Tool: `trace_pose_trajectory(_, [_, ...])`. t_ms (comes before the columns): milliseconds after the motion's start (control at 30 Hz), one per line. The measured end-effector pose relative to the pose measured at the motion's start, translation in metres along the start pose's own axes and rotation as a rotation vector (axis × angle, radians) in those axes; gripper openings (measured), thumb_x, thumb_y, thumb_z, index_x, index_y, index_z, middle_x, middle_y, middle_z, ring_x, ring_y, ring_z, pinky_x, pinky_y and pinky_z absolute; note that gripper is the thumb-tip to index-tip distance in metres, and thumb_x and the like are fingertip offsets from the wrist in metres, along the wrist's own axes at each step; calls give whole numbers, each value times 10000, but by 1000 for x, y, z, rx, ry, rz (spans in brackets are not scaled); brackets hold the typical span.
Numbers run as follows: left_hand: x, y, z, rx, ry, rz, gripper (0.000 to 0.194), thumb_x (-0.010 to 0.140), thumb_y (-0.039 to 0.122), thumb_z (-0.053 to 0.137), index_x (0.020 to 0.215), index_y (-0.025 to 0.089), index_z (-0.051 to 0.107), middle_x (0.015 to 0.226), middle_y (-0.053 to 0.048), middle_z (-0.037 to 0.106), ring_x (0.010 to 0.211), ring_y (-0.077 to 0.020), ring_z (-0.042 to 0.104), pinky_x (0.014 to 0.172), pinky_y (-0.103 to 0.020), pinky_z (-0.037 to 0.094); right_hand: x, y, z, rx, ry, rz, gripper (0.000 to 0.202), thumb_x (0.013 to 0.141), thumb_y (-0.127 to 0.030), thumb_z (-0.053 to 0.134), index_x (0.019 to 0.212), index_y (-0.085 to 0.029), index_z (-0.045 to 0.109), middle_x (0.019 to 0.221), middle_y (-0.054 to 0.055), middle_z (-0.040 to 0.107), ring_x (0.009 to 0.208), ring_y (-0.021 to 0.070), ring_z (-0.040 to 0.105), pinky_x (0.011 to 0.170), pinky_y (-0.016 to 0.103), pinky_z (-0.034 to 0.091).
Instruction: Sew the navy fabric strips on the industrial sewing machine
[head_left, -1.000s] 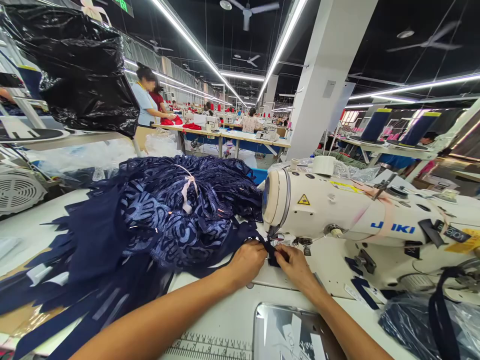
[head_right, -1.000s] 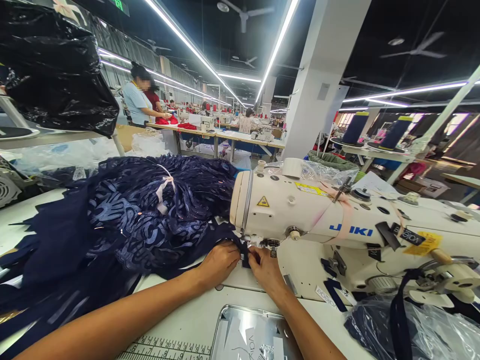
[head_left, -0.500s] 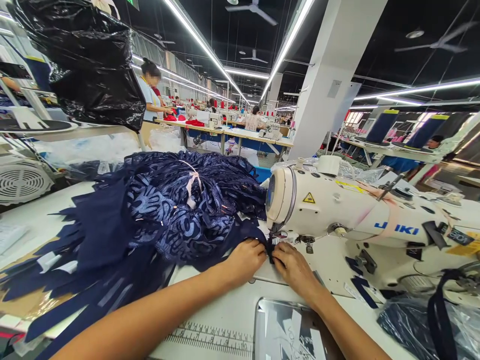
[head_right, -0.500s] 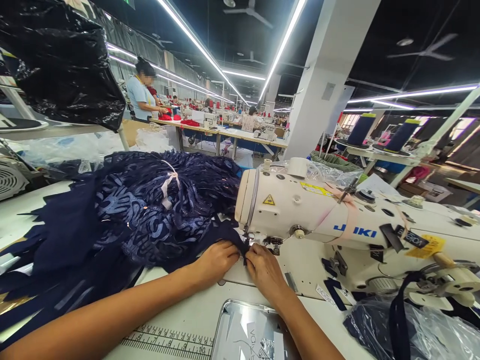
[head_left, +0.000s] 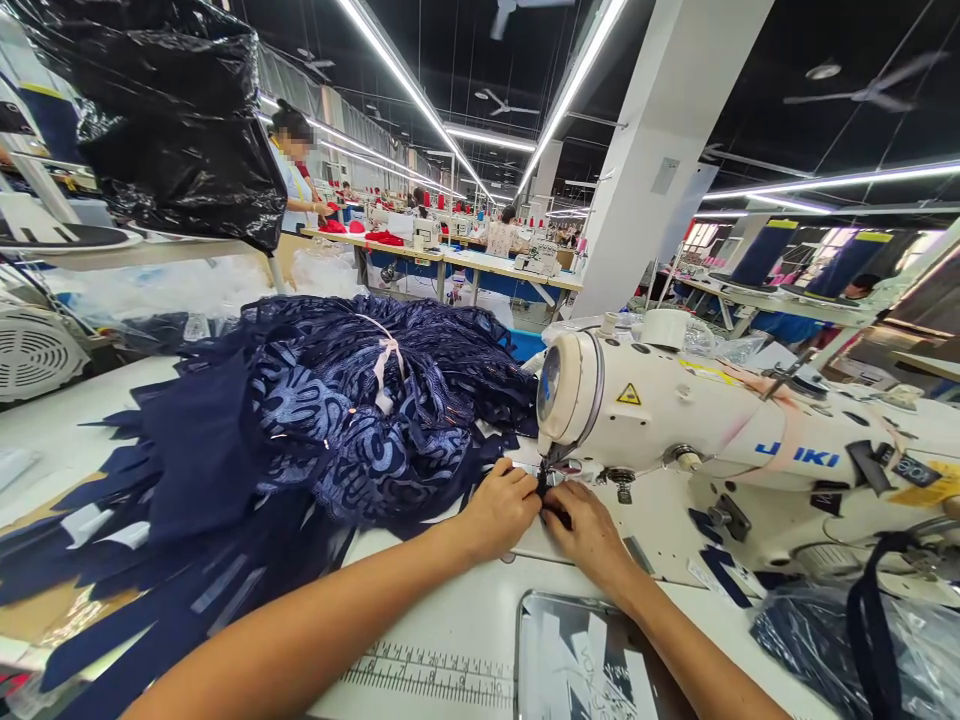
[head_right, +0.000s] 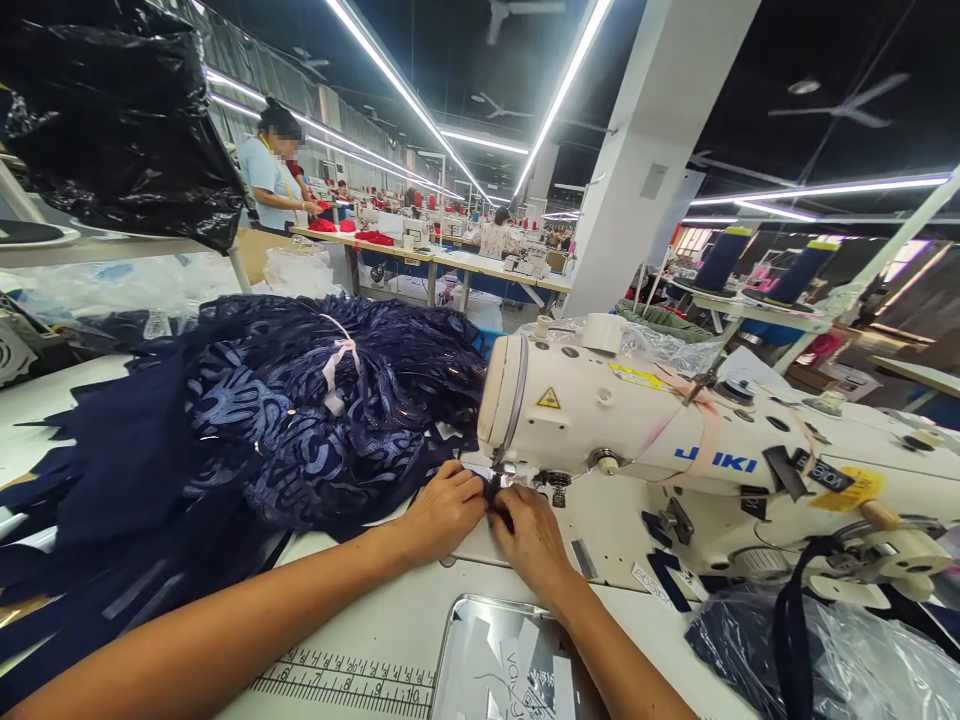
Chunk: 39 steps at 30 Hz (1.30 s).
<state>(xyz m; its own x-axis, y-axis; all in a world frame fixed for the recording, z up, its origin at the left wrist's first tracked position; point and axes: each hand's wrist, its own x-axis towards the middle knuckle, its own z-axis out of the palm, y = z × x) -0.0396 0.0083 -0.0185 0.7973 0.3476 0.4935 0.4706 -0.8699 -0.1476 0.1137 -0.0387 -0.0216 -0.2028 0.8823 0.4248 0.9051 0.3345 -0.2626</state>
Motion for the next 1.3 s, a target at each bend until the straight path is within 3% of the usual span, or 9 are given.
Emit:
trace_pose_trajectory(133, [-3,-1,-2,-80,-16,-38,189,821,126,493,654,141,580,697,-18,526,693,-148,458,694,-315,282,5,-5,4,-79,11,62,89,682,-153,487,620,-203,445,640,17,511,630,180,488,592,286,385])
trace_pose_trajectory(400, [-4,-2,-5,-110,-38,-24,171,813,122,510,672,144,604,679,-17,527,691,-148,459,661,-312,252,8,-9,3,-164,-57,108,125,639,-92,455,591,-205,432,654,36,535,645,186,510,598,285,371])
trace_pose_trajectory(667, [-5,-3,-4,-72,-64,81,121,778,106,561,847,186,620,738,-13,532,712,-159,455,669,-320,232,5,15,7,261,-77,140,179,716,-181,396,544,-216,358,601,-1,499,620,163,496,618,288,401])
trace_pose_trajectory(800, [-4,-4,-4,-56,-67,108,111,779,109,562,845,186,608,746,-15,532,706,-158,453,670,-316,229,1,21,1,411,-102,94,218,761,-238,422,545,-206,421,631,4,516,647,158,505,651,297,416])
trace_pose_trajectory(967, [-4,-3,-1,-34,-28,117,120,801,115,525,694,144,573,709,-17,537,674,-146,441,692,-322,236,-8,25,-10,541,-124,2,181,814,-243,465,746,-199,627,836,46,589,816,162,552,778,311,431])
trace_pose_trajectory(1300, [-3,-6,3,-59,37,230,192,826,100,478,652,141,547,668,-5,531,611,-139,400,692,-315,280,-19,30,-13,369,-72,-248,241,878,-202,416,965,-230,639,913,63,598,876,184,530,774,349,458])
